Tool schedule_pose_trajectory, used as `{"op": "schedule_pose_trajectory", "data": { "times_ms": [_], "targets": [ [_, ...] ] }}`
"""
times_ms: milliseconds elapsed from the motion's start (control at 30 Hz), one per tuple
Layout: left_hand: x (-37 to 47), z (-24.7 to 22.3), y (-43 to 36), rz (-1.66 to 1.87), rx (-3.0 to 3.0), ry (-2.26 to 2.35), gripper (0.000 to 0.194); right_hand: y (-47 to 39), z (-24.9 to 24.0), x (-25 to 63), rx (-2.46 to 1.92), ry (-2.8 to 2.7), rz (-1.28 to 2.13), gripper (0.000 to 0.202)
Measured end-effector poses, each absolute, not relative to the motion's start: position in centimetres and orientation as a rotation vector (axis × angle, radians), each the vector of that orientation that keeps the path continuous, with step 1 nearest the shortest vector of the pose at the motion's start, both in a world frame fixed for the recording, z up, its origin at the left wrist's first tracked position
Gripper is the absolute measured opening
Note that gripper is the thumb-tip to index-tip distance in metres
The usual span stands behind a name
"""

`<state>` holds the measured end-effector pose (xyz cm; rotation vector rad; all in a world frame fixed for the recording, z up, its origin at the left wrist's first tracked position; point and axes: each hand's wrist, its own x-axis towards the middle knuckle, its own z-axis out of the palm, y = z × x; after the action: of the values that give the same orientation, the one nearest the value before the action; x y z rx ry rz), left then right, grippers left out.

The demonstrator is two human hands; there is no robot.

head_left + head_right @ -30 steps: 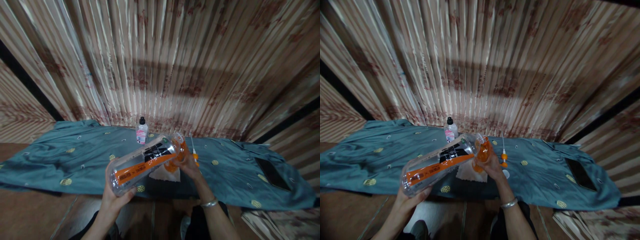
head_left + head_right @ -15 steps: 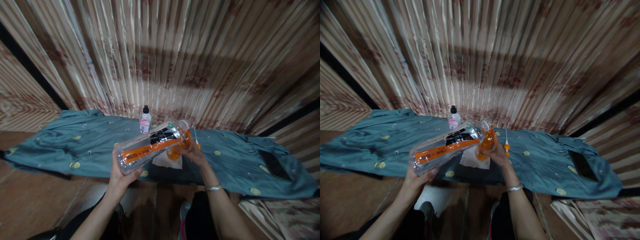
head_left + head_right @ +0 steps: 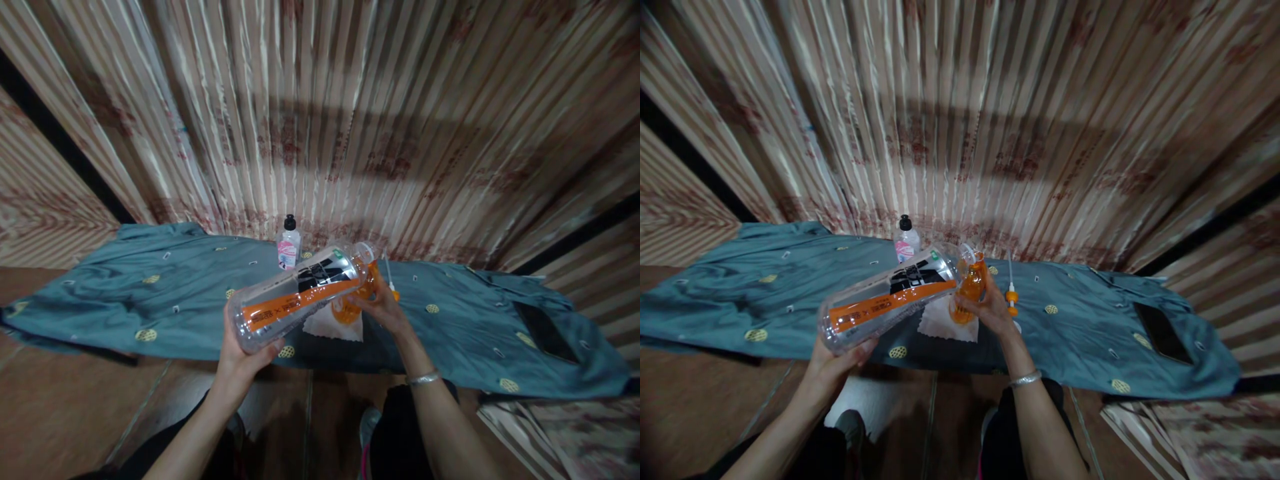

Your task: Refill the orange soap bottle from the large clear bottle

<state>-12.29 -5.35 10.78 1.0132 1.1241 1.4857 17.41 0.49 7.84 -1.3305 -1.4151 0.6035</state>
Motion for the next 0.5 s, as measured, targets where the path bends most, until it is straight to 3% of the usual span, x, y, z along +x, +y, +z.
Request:
{"op": "schedule_pose_trajectory", "data": {
  "times_ms": [300, 500],
  "targets": [
    [-12.4, 10.4, -5.3, 1.491, 1.016, 1.136, 0.103, 0.6, 7.9, 16.6, -1.396, -1.417, 0.423, 0.076],
    [-12.5, 10.0, -5.3, 1.479, 1.004, 1.133, 0.104, 0.6, 8.4, 16.1, -1.423, -1.411, 0.443, 0.074]
  ]
}}
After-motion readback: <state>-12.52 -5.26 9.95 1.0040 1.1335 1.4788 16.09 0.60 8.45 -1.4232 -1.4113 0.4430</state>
